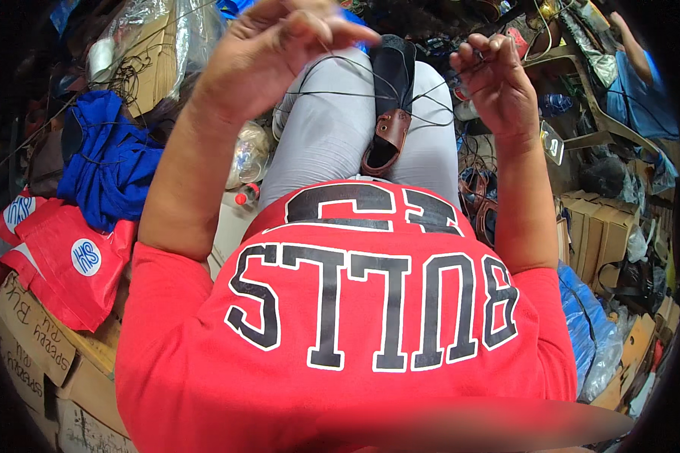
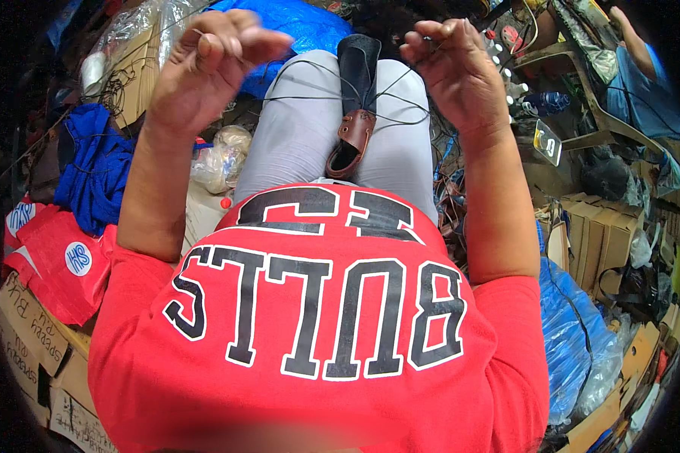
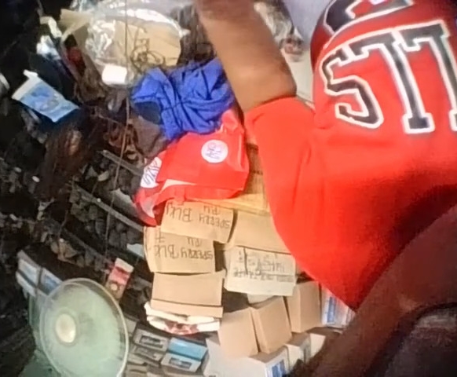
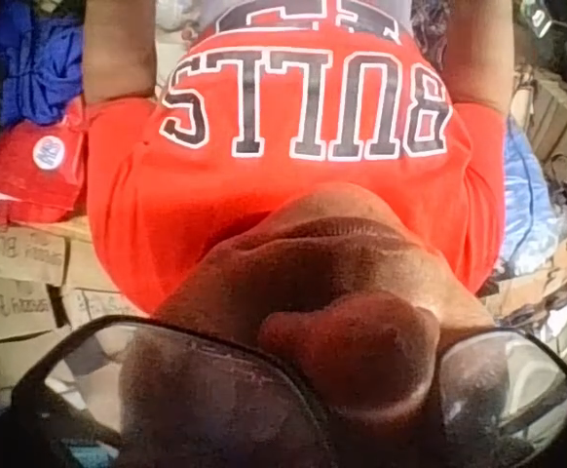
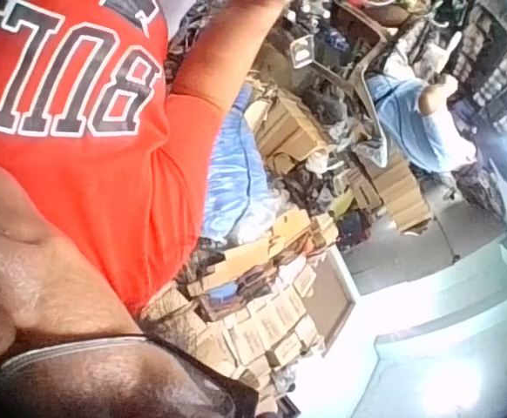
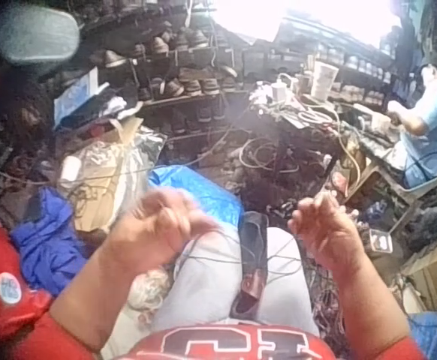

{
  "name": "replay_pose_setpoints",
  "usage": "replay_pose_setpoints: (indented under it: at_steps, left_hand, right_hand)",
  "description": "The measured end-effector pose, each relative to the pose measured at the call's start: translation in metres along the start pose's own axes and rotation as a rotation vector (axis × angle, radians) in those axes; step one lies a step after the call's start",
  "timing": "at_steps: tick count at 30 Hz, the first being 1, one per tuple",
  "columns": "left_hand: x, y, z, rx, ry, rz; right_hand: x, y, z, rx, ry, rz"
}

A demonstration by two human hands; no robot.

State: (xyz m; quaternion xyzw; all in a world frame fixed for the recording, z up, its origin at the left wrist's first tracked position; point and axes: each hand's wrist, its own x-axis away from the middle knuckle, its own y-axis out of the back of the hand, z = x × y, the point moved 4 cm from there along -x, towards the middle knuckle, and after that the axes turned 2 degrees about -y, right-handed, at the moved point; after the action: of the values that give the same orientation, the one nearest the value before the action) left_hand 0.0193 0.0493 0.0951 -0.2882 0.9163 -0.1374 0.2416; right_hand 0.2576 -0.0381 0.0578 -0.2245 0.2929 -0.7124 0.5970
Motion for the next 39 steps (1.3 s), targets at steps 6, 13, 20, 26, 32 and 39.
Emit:
replay_pose_setpoints:
  at_steps: [6, 13, 20, 26, 32, 39]
  left_hand:
    - [0.041, 0.009, 0.02, -0.449, 0.568, 0.2]
    - [0.058, 0.251, -0.194, -2.108, 0.312, -0.41]
    - [0.08, 0.308, -0.264, -2.472, 0.532, -0.699]
    - [0.039, 0.071, 0.031, -1.55, 0.29, 0.123]
    - [0.031, 0.003, 0.101, -1.286, 0.262, 0.277]
    - [0.039, 0.084, 0.059, -1.063, 0.519, -0.122]
  right_hand:
    - [0.05, 0.013, -0.007, 1.185, -0.334, 0.276]
    - [0.194, 0.273, 0.141, 1.738, -0.355, -0.555]
    - [0.34, 0.352, 0.239, 2.287, -1.196, -0.782]
    - [0.131, 0.153, 0.026, 1.719, -0.403, -0.353]
    - [0.072, 0.052, -0.046, 1.483, 0.033, -0.054]
    - [0.078, 0.109, -0.007, 1.128, -0.205, -0.302]
